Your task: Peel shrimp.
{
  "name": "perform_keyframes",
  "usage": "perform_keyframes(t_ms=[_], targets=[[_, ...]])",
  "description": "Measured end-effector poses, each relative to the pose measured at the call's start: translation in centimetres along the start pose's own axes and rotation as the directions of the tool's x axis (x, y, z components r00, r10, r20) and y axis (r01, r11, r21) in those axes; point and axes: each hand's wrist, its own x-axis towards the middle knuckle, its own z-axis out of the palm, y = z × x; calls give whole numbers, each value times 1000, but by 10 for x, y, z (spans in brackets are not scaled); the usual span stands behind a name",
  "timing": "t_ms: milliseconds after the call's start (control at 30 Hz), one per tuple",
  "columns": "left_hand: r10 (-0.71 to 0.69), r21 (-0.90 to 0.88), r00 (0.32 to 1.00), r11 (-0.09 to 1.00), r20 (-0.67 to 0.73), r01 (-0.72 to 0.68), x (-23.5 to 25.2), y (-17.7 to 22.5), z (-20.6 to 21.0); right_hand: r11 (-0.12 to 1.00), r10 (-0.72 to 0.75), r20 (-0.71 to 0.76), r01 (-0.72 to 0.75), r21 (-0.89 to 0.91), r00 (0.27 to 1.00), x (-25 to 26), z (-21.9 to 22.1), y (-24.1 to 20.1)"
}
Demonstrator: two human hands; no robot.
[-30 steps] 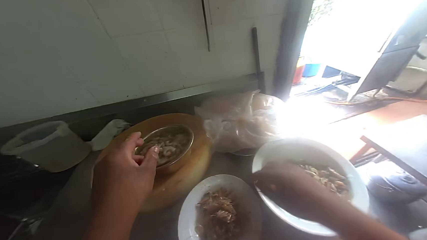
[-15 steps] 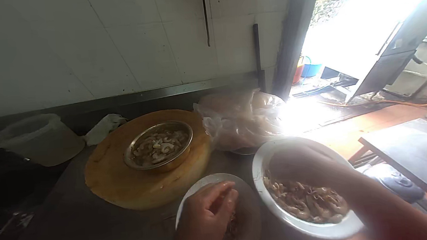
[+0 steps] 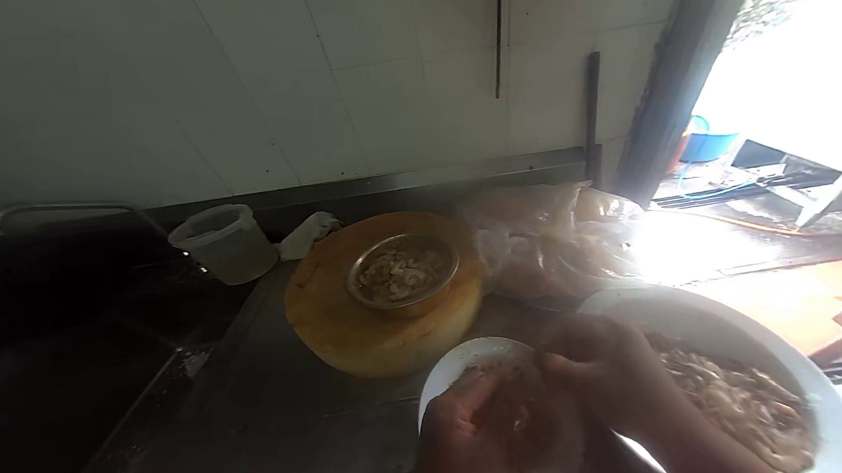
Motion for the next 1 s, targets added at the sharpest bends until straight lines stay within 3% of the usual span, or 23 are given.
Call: perform_keyframes(t_ms=[100,200,333,433,600,733,867,1000], targets=[[-241,-191,970,952,24,241,-9,-1,-25,981,-13,42,21,-194,999,0,5,9],[-308,-221,950,924,58,313,-14,-5,-42,906,58,257,57,-420,965,-2,13,10],[-293,-184,949,933,115,310,-17,-9,-41,929,-141,349,245,-276,926,-2,26,11],[-284,-141,947,942,151,305,-17,-7,-31,922,-249,324,326,-210,913,-2,33,16],[-225,-84,949,965,223,248,-14,-16,-28,933,-246,239,296,-206,939,-12,35,22],[-304,-139,947,938,102,316,-5,-17,-26,953,-236,206,267,-140,950,-18,32,31],[-405,-343,914,859,-4,379,10,-10,-37,898,-165,171,220,-381,971,-21,24,39],[-359,-348,933,877,-17,331,21,9,-47,801,-293,101,302,-518,951,-33,40,46]])
